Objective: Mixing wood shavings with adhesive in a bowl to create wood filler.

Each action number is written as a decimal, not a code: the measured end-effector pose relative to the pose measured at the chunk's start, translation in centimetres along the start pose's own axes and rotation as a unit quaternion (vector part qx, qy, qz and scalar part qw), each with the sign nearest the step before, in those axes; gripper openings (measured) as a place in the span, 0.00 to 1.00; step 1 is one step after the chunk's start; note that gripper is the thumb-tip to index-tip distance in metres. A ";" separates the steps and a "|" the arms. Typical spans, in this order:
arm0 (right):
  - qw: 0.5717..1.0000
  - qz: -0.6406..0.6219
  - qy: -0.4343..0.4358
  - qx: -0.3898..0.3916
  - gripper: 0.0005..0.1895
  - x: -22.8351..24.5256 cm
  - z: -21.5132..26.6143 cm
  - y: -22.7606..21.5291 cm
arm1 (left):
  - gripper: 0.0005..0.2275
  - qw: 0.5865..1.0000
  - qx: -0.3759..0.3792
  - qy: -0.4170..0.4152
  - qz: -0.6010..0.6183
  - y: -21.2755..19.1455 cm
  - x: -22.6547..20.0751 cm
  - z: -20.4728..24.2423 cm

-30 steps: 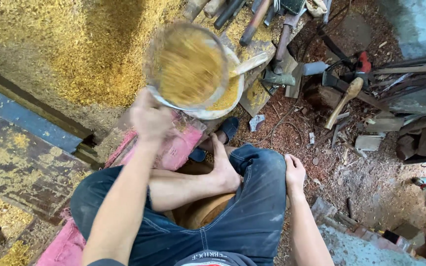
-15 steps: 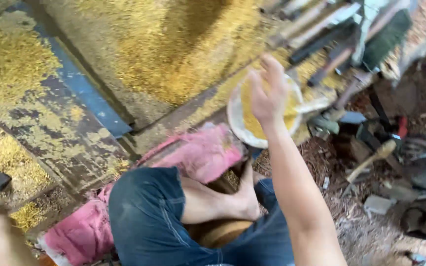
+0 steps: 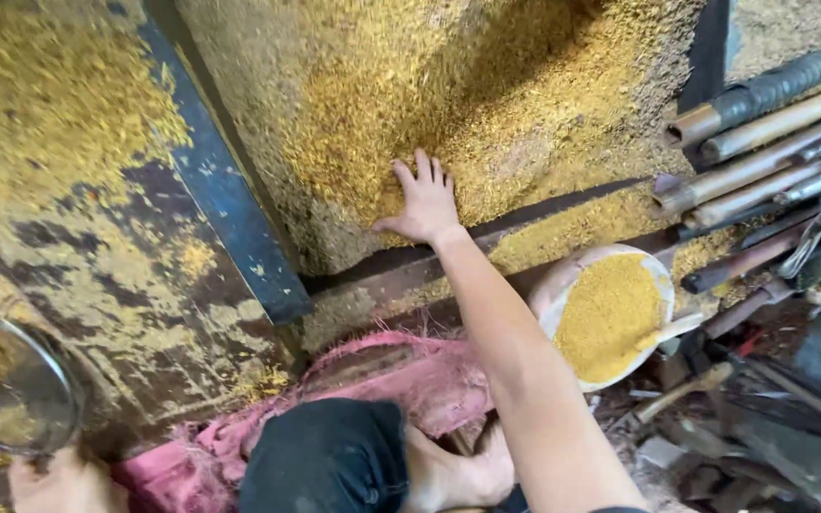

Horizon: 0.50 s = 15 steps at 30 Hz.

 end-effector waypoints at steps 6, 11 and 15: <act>0.985 0.036 -0.121 -0.115 0.31 -1.6 -4.8 5.6 | 0.11 0.994 -0.012 0.103 -0.037 0.5 -3.3 0.7; 0.966 -0.212 -0.060 -0.137 0.25 -2.5 -5.5 4.7 | 0.07 0.998 -0.032 -0.039 0.040 -2.4 1.6 -1.0; 0.657 -0.748 -0.074 0.058 0.08 -3.8 0.1 1.2 | 0.12 0.979 -0.030 0.137 0.149 -2.1 -2.1 -1.0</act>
Point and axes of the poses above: each hand's wrist, its own z-axis away from the middle knuckle, its own y-axis out of the palm, x = y × z, the point moved 6 cm from there along -z, towards the middle knuckle, and after that the axes turned 4 degrees about y, right-handed, at the moved point
